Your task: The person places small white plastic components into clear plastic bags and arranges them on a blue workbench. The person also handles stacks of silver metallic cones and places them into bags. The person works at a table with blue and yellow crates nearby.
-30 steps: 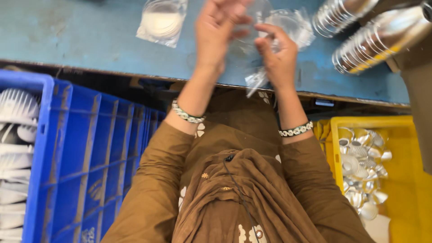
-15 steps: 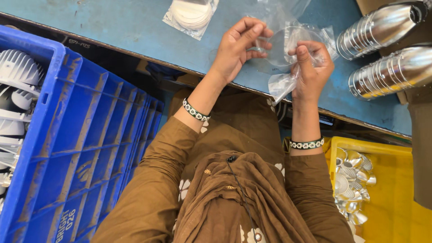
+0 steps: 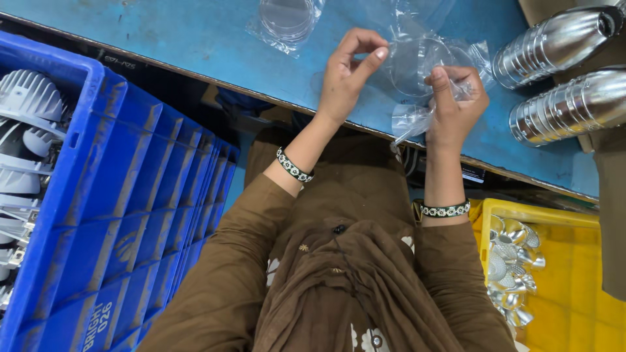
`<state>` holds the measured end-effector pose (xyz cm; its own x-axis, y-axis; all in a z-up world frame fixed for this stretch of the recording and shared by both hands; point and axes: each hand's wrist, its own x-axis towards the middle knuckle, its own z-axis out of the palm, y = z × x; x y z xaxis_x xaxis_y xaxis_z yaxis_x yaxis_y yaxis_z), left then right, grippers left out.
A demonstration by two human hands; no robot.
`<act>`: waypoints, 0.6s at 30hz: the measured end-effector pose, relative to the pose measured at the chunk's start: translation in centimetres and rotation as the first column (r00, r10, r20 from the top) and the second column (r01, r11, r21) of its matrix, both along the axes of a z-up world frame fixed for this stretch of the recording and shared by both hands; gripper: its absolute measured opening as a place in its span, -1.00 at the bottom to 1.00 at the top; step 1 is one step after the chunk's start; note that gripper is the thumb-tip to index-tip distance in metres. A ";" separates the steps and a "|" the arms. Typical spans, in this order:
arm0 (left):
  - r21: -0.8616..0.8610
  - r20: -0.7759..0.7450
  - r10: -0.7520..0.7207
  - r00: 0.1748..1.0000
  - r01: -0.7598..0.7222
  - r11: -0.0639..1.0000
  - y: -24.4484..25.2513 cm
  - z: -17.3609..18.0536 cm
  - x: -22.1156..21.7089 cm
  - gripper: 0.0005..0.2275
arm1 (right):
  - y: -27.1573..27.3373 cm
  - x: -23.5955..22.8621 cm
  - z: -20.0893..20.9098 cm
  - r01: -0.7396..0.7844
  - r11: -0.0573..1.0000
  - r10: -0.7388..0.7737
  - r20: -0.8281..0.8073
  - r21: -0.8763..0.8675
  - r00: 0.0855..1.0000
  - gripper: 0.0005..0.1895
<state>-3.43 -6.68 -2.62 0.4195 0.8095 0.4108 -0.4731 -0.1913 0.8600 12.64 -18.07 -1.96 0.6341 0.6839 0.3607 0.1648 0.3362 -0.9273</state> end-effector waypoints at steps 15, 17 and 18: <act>0.403 -0.378 0.539 0.753 -0.391 0.828 -2.2 2.3 0.1 -0.79 | -0.4 -0.2 0.5 -0.007 1.000 0.008 -0.040 0.014 0.999 -0.76; 0.436 -0.410 0.548 0.729 -0.371 0.820 -1.9 2.4 -0.4 -0.80 | -0.3 -0.3 0.6 -0.001 1.000 0.001 -0.050 0.011 0.999 -0.77; 0.452 -0.438 0.539 0.719 -0.342 0.824 -1.7 2.5 -0.8 -0.79 | -0.3 -0.3 0.6 0.000 1.000 0.000 -0.019 0.022 1.000 -0.77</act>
